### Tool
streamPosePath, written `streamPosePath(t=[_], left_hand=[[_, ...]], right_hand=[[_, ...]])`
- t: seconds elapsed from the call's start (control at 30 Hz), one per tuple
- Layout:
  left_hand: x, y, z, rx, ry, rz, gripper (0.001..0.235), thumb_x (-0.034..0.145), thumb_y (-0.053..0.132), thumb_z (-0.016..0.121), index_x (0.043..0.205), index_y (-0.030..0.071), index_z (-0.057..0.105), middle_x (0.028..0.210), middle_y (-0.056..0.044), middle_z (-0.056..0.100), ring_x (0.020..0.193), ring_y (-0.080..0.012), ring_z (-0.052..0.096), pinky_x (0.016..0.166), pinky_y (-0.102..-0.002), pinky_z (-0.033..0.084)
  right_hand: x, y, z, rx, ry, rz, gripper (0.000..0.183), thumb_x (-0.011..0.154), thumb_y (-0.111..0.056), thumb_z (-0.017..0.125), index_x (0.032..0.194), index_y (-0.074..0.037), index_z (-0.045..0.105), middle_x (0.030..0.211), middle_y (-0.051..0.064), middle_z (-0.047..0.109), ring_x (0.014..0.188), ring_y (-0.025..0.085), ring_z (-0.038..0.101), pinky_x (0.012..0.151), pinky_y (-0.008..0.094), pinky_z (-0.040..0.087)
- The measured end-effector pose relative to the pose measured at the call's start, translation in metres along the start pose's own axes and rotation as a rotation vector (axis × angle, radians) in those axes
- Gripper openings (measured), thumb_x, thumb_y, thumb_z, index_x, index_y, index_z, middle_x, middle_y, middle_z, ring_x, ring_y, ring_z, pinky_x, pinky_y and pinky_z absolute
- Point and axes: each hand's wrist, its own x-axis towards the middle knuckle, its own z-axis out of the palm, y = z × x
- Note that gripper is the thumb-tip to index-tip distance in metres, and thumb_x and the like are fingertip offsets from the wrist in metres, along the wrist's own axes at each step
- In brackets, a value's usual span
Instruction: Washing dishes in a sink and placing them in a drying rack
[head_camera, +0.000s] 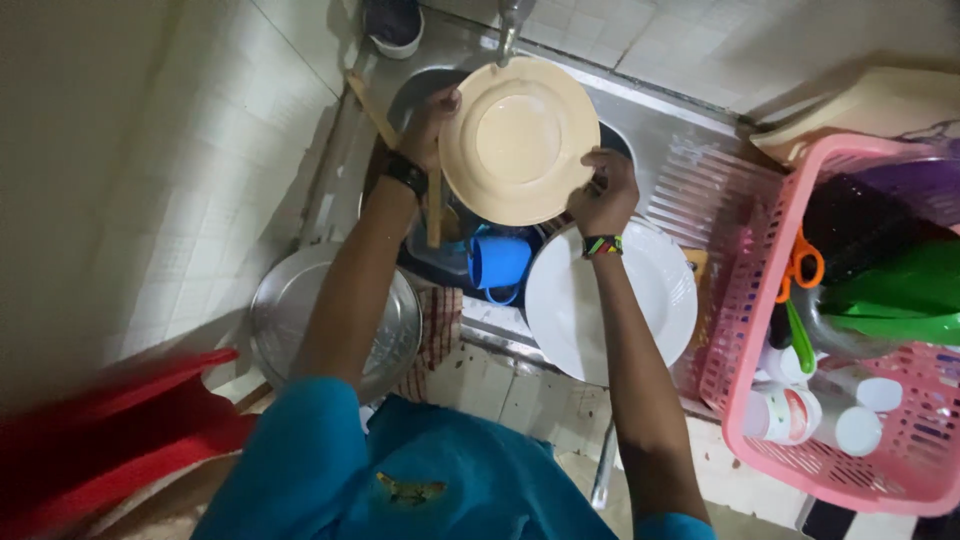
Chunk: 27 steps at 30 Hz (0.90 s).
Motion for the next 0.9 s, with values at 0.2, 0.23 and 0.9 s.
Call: streamPosePath(t=[0.2,0.23,0.9], left_hand=[[-0.003,-0.020,-0.047,0.305,0.374,0.133,0.023,0.077,0.012,0.064,0.079,0.028,0.047,0.084,0.011,0.041,0.084,-0.0087,0.038,0.094,-0.026,0.031],[-0.011,-0.009,-0.032,0.333,0.411,0.218,0.019,0.084,0.006,0.065,0.099,0.017,0.061,0.100,0.004,0.056,0.095,-0.0151,0.050,0.096,-0.030,0.037],[-0.005,-0.008,-0.030,0.381,0.554,0.283,0.038,0.088,0.019,0.059,0.123,0.012,0.070,0.115,-0.009,0.074,0.106,-0.0259,0.065,0.085,-0.038,0.050]], right_hand=[[-0.012,0.091,0.086,-0.013,-0.158,0.623,0.039,0.074,-0.011,0.063,0.106,-0.026,0.080,0.101,-0.001,0.078,0.085,0.015,0.070,0.074,0.033,0.052],[-0.008,0.083,0.089,0.096,-0.150,0.696,0.038,0.072,-0.011,0.068,0.107,-0.023,0.078,0.092,-0.002,0.077,0.078,0.013,0.069,0.066,0.031,0.052],[0.023,0.043,0.105,0.736,-0.087,1.000,0.015,0.096,-0.029,0.070,0.083,-0.021,0.069,0.071,-0.007,0.048,0.069,0.009,0.055,0.063,0.028,0.055]])
